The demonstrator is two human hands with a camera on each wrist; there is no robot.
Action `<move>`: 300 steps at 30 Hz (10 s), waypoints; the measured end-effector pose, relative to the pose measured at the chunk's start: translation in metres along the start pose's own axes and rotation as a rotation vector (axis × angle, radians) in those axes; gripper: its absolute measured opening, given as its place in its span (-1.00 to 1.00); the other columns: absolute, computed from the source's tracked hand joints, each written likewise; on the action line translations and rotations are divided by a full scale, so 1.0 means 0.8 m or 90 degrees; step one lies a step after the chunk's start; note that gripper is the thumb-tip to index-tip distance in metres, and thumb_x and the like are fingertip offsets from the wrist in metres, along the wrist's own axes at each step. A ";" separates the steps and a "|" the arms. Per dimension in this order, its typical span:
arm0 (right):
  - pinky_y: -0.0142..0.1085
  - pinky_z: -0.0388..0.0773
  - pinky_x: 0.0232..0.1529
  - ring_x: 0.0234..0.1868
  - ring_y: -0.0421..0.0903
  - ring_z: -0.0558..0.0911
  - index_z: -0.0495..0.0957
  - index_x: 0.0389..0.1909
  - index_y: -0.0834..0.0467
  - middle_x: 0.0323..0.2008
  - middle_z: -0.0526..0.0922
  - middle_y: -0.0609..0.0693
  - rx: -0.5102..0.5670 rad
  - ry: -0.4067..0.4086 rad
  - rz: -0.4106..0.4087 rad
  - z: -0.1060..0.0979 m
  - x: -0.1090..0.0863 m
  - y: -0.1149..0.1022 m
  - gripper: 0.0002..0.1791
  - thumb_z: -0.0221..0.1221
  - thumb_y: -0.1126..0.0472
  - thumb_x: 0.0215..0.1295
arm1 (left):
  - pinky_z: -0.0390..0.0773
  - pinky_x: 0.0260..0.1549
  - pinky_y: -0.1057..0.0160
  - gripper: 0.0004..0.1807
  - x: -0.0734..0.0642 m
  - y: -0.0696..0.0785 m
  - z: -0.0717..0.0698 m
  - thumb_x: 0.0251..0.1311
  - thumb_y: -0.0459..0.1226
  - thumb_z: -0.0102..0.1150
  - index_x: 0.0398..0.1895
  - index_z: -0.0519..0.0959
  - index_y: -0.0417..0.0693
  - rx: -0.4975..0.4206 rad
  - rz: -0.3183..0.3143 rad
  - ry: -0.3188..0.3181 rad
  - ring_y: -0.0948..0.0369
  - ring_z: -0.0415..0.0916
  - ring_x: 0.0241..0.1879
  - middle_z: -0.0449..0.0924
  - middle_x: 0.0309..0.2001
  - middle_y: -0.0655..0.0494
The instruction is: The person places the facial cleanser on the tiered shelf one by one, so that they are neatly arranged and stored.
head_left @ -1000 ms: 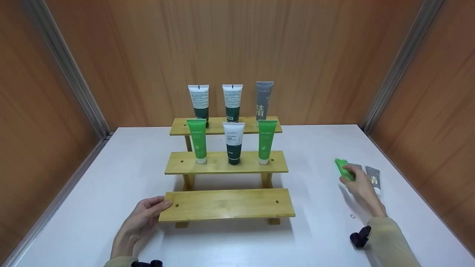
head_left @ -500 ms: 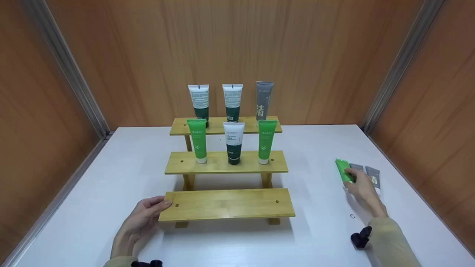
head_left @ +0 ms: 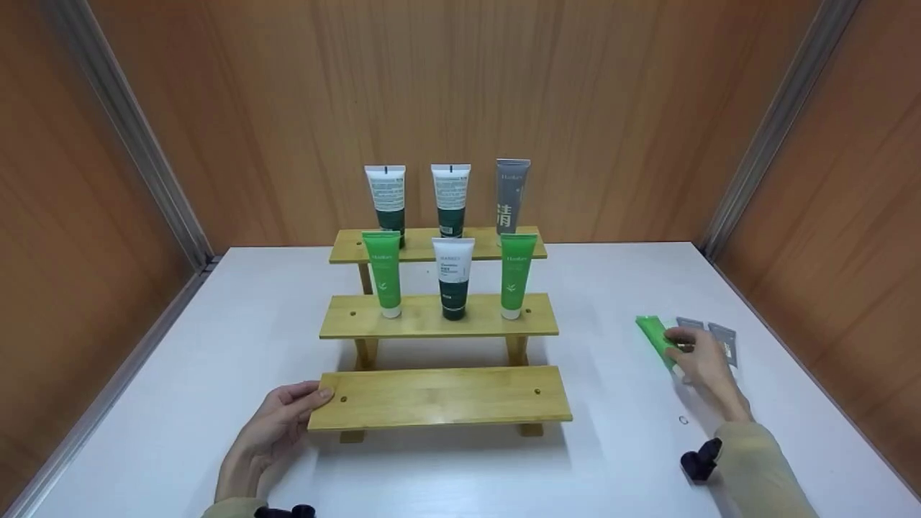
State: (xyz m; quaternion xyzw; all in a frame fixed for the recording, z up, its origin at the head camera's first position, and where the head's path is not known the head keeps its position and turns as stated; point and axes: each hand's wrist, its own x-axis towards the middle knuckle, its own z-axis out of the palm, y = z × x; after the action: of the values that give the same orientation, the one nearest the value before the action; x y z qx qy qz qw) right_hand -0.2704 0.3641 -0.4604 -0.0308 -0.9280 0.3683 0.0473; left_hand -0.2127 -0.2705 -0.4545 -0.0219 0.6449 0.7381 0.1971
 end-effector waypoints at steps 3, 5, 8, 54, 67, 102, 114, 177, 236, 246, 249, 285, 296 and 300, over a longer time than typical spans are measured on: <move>-0.03 0.64 0.15 0.16 0.34 0.57 0.47 0.22 0.42 0.15 0.55 0.45 -0.006 0.017 -0.013 0.000 0.000 0.001 -0.59 0.13 0.35 0.41 | 0.70 -0.07 0.41 -0.54 0.000 0.000 0.000 0.39 -0.20 0.21 0.25 0.49 -0.26 0.003 0.000 0.003 0.31 0.73 -0.09 0.76 -0.10 0.17; -0.27 0.66 0.03 0.10 0.29 0.60 0.50 0.18 0.42 0.09 0.60 0.43 -0.011 0.025 -0.021 0.000 0.000 0.001 -0.62 0.15 0.36 0.39 | 0.70 -0.06 0.40 -0.54 0.000 0.000 0.000 0.39 -0.20 0.21 0.25 0.49 -0.26 0.001 -0.001 0.005 0.30 0.73 -0.09 0.76 -0.10 0.17; -0.56 0.54 -0.18 0.03 0.24 0.63 0.52 0.14 0.45 0.02 0.63 0.42 -0.009 0.029 -0.027 0.000 0.001 0.001 -0.62 0.19 0.36 0.34 | 0.71 -0.06 0.41 -0.57 0.000 0.000 0.000 0.38 -0.21 0.22 0.22 0.50 -0.24 -0.008 -0.003 0.008 0.30 0.74 -0.09 0.77 -0.10 0.16; -0.22 0.63 0.06 0.21 0.38 0.51 0.33 0.31 0.52 0.22 0.46 0.53 0.035 -0.069 0.036 -0.005 0.004 -0.012 -0.41 0.20 0.26 0.39 | 0.70 -0.07 0.42 -0.62 0.000 -0.001 0.000 0.40 -0.22 0.19 0.19 0.54 -0.19 -0.002 0.003 -0.002 0.32 0.73 -0.09 0.77 -0.10 0.18; -0.60 0.54 -0.09 0.04 -0.14 0.57 0.22 0.39 0.50 0.26 0.41 0.50 0.161 -0.097 0.023 0.001 -0.006 -0.038 -0.38 0.14 0.30 0.44 | 0.70 -0.08 0.42 -0.59 0.000 0.000 0.001 0.40 -0.21 0.20 0.22 0.51 -0.21 -0.006 -0.003 0.001 0.31 0.74 -0.10 0.77 -0.11 0.18; -0.52 0.57 0.08 0.03 -0.30 0.59 0.27 0.37 0.45 0.11 0.57 0.14 0.336 -0.103 -0.092 0.022 -0.050 -0.132 -0.38 0.23 0.33 0.37 | 0.70 -0.05 0.42 -0.52 0.000 0.002 0.000 0.40 -0.21 0.19 0.28 0.44 -0.28 -0.009 -0.009 0.001 0.31 0.73 -0.08 0.76 -0.10 0.18; -0.52 0.58 0.12 0.06 -0.27 0.60 0.32 0.34 0.43 0.09 0.58 0.12 0.358 -0.117 -0.115 0.035 -0.066 -0.175 -0.38 0.28 0.36 0.31 | 0.70 -0.08 0.42 -0.66 0.000 0.002 0.000 0.40 -0.19 0.20 0.14 0.55 -0.15 -0.009 -0.017 0.005 0.32 0.73 -0.10 0.77 -0.12 0.19; -0.24 0.66 0.19 0.08 0.01 0.66 0.54 0.13 0.29 0.05 0.65 0.22 0.440 -0.251 -0.258 0.203 -0.085 -0.362 -0.48 0.40 0.39 0.11 | 0.71 -0.07 0.41 -0.63 0.002 -0.001 -0.001 0.39 -0.24 0.20 0.18 0.50 -0.22 -0.012 -0.013 0.013 0.32 0.73 -0.12 0.75 -0.13 0.18; -0.40 0.64 0.14 0.06 -0.03 0.67 0.53 0.15 0.29 0.09 0.64 0.22 0.435 -0.273 -0.291 0.243 -0.085 -0.387 -0.45 0.40 0.46 0.08 | 0.70 -0.04 0.41 -0.71 0.002 0.000 0.000 0.40 -0.21 0.19 0.10 0.56 -0.12 0.005 -0.010 0.014 0.33 0.72 -0.10 0.74 -0.11 0.22; -0.35 0.63 0.20 0.08 -0.04 0.66 0.52 0.19 0.27 0.11 0.63 0.21 0.453 -0.282 -0.312 0.231 -0.090 -0.382 -0.42 0.42 0.40 0.10 | 0.70 -0.05 0.41 -0.65 0.000 0.001 -0.001 0.40 -0.20 0.20 0.15 0.53 -0.17 0.003 -0.014 0.015 0.32 0.72 -0.11 0.75 -0.12 0.20; -0.30 0.63 0.23 0.10 0.02 0.64 0.52 0.18 0.27 0.10 0.62 0.23 0.467 -0.278 -0.328 0.217 -0.092 -0.375 -0.44 0.42 0.37 0.13 | 0.70 -0.06 0.41 -0.62 0.000 0.001 0.000 0.39 -0.20 0.20 0.17 0.53 -0.21 0.009 -0.013 0.021 0.32 0.73 -0.11 0.75 -0.12 0.20; 0.38 0.31 0.31 0.31 0.51 0.34 0.36 0.29 0.45 0.24 0.39 0.54 -0.016 0.121 -0.071 -0.021 -0.001 -0.005 -0.51 0.12 0.32 0.41 | 0.70 -0.09 0.42 -0.55 0.002 -0.003 -0.001 0.41 -0.22 0.18 0.25 0.45 -0.29 0.014 0.000 0.014 0.33 0.73 -0.13 0.74 -0.11 0.20; 0.45 0.28 0.29 0.31 0.60 0.27 0.22 0.38 0.46 0.31 0.25 0.63 -0.089 0.042 -0.019 -0.025 -0.004 0.012 -0.39 0.08 0.21 0.44 | 0.70 -0.10 0.43 -0.69 0.000 -0.001 0.000 0.41 -0.23 0.17 0.13 0.56 -0.15 -0.006 -0.001 0.000 0.33 0.73 -0.14 0.76 -0.12 0.21; 0.38 0.41 0.24 0.25 0.57 0.38 0.18 0.42 0.44 0.32 0.24 0.64 -0.096 0.009 0.008 -0.026 -0.007 0.014 -0.34 0.08 0.15 0.47 | 0.70 -0.09 0.43 -0.63 0.000 -0.002 -0.001 0.42 -0.22 0.17 0.20 0.52 -0.20 -0.004 -0.002 -0.004 0.33 0.73 -0.12 0.76 -0.11 0.21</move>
State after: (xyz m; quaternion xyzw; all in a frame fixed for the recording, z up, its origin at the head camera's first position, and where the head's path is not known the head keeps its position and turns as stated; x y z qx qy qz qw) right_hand -0.2625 0.3861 -0.4537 -0.0426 -0.9526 0.2971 0.0494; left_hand -0.2128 -0.2711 -0.4559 -0.0213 0.6417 0.7401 0.1999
